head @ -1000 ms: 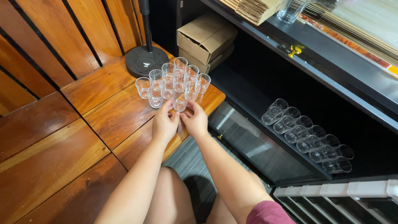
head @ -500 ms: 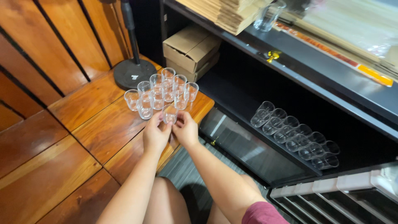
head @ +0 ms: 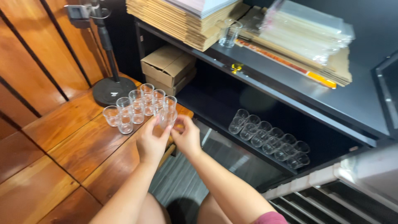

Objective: The person opens a cardboard box containing small clear glasses and removes them one by one. They place the glasses on a wooden bench and then transfer them to a shelf in a cabinet.

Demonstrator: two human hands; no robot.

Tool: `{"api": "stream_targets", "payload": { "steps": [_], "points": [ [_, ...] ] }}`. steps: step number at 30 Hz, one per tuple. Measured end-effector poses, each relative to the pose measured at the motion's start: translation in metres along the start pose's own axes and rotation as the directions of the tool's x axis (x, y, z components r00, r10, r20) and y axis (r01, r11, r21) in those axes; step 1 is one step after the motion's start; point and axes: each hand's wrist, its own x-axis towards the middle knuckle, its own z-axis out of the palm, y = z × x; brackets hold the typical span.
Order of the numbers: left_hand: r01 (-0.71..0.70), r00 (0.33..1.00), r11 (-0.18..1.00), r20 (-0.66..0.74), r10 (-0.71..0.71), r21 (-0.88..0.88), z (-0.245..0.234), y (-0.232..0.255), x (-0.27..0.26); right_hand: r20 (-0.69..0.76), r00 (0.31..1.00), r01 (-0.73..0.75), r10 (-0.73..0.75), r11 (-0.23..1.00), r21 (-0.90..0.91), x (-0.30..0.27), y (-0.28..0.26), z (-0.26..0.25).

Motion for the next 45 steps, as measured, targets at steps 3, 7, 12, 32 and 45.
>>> {"api": "stream_targets", "payload": {
  "steps": [3,7,12,32,45],
  "points": [
    [-0.06,0.998,0.998,-0.011,0.06,-0.035,0.018,0.037,0.027,-0.045,0.996,0.083,-0.083,0.997,0.006,0.023,-0.039,-0.029],
    [-0.133,0.991,0.98,-0.035,0.13,-0.147,0.043,0.095,0.063,-0.151,0.964,0.223,-0.221,0.975,0.001,0.051,-0.083,-0.069],
    [-0.202,0.979,0.953,-0.01,0.205,-0.225,0.07,0.16,0.097,-0.199,0.919,0.332,-0.341,0.94,-0.078,0.088,-0.122,-0.118],
    [0.164,0.869,0.968,0.493,-0.049,-0.192,0.203,0.203,0.184,-0.164,0.941,0.168,-0.295,0.831,-0.529,0.222,-0.157,-0.211],
    [0.173,0.847,0.962,0.53,-0.036,-0.211,0.208,0.2,0.19,-0.16,0.977,-0.002,-0.139,0.75,-0.661,0.239,-0.158,-0.202]
  ]
}}
